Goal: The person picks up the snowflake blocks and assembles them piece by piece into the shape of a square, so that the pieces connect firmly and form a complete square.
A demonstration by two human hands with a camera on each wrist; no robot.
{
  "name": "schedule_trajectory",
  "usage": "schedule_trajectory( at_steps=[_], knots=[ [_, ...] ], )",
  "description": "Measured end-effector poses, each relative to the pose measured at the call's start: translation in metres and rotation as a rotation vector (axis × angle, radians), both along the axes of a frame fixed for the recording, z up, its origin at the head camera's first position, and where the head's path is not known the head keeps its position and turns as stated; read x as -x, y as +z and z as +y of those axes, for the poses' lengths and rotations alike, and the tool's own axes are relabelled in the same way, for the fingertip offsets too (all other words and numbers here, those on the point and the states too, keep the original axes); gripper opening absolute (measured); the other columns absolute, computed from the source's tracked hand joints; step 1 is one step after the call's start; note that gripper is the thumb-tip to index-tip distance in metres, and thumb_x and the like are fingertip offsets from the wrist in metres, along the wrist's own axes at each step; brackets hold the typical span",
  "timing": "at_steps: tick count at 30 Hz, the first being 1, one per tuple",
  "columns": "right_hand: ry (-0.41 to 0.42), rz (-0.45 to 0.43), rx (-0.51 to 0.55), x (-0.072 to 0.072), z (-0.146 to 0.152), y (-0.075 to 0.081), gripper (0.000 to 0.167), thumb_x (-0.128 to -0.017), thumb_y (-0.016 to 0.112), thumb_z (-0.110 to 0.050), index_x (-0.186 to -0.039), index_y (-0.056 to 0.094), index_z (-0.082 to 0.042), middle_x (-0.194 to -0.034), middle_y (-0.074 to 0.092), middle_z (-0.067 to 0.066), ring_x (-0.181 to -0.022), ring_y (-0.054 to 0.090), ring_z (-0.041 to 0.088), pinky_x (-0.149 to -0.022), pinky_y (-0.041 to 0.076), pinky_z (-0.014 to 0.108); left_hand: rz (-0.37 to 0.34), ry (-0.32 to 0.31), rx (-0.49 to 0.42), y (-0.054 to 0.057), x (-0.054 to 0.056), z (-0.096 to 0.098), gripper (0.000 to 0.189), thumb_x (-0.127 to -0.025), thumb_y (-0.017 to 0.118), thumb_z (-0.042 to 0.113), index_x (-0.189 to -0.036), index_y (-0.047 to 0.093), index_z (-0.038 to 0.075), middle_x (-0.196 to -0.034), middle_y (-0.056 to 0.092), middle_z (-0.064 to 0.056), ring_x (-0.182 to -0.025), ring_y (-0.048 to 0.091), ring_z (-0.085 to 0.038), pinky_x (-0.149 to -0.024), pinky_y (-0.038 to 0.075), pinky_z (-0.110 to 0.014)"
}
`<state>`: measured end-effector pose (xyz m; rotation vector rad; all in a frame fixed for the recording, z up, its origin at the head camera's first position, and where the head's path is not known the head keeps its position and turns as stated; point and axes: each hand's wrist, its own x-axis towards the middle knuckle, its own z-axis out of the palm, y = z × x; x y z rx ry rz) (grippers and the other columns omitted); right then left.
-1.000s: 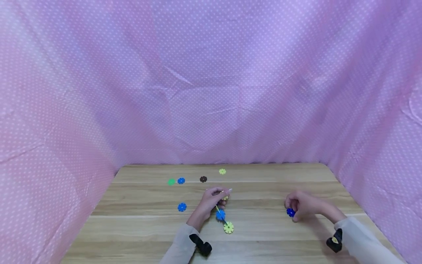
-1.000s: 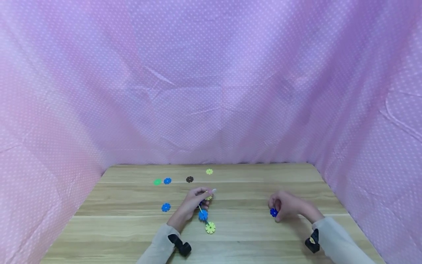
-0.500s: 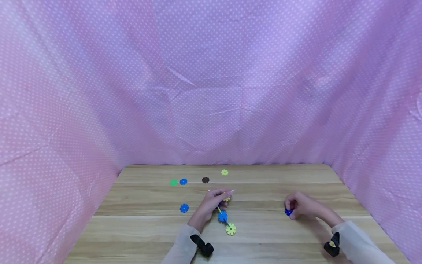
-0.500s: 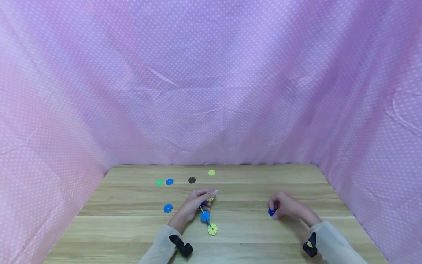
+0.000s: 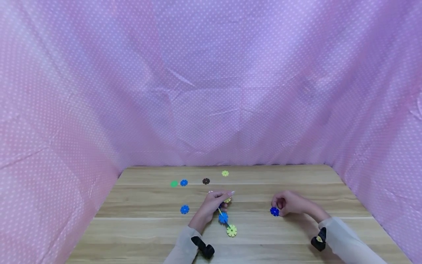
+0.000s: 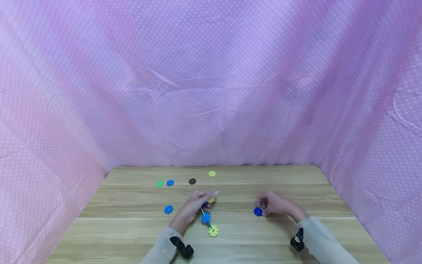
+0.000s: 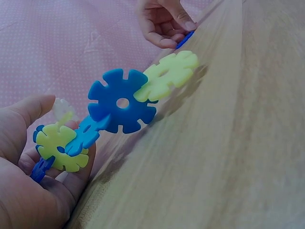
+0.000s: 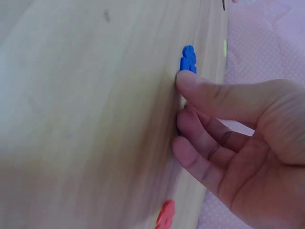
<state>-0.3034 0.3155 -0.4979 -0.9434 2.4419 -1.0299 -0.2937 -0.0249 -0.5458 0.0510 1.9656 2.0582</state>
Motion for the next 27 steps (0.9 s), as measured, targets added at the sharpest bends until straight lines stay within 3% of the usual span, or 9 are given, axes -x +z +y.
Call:
schedule_trajectory(
  at_steps=[7,10,16,21,27],
  knots=[
    [-0.009,-0.025,-0.043,0.004,-0.013,0.002,0.026,-0.073,0.086,0.001,-0.09,0.066,-0.004,-0.079,0.061,0.005,-0.072,0.052,0.005,-0.06,0.045,0.018,-0.004,-0.006,-0.006,0.0,0.001,0.001,0.05,-0.092,0.075,0.042,-0.115,0.073,-0.002,-0.085,0.066,0.001,-0.07,0.061,-0.008,-0.065,0.06,-0.021],
    [0.024,-0.012,-0.046,0.009,-0.017,0.003,0.029,-0.071,0.086,0.003,-0.088,0.064,-0.005,-0.079,0.061,0.003,-0.073,0.052,0.005,-0.061,0.045,0.018,0.001,-0.003,-0.001,0.001,0.001,0.0,0.05,-0.092,0.075,0.042,-0.115,0.073,-0.002,-0.086,0.066,0.001,-0.071,0.061,-0.008,-0.066,0.06,-0.022],
    [0.033,-0.036,0.004,0.014,-0.03,0.005,0.024,-0.077,0.079,0.006,-0.086,0.059,-0.001,-0.082,0.06,0.004,-0.076,0.053,0.006,-0.064,0.046,0.018,0.0,-0.003,0.004,0.002,0.002,-0.002,0.05,-0.092,0.075,0.042,-0.115,0.072,-0.003,-0.086,0.066,0.001,-0.072,0.061,-0.008,-0.067,0.06,-0.023],
    [-0.022,-0.092,0.091,0.017,-0.046,0.008,0.012,-0.087,0.07,0.007,-0.094,0.062,0.004,-0.084,0.063,0.011,-0.074,0.057,0.009,-0.061,0.05,0.02,-0.009,-0.006,0.004,0.001,0.0,-0.002,0.048,-0.092,0.075,0.041,-0.114,0.073,-0.002,-0.087,0.067,0.001,-0.072,0.061,-0.009,-0.066,0.06,-0.023],
    [-0.124,-0.066,0.19,0.024,-0.074,0.007,0.016,-0.087,0.067,0.008,-0.103,0.066,0.005,-0.09,0.067,0.014,-0.079,0.061,0.01,-0.066,0.056,0.021,-0.02,-0.004,-0.004,0.002,0.0,-0.001,0.046,-0.093,0.075,0.04,-0.114,0.073,-0.001,-0.087,0.068,0.001,-0.071,0.062,-0.008,-0.066,0.06,-0.022]
  ],
)
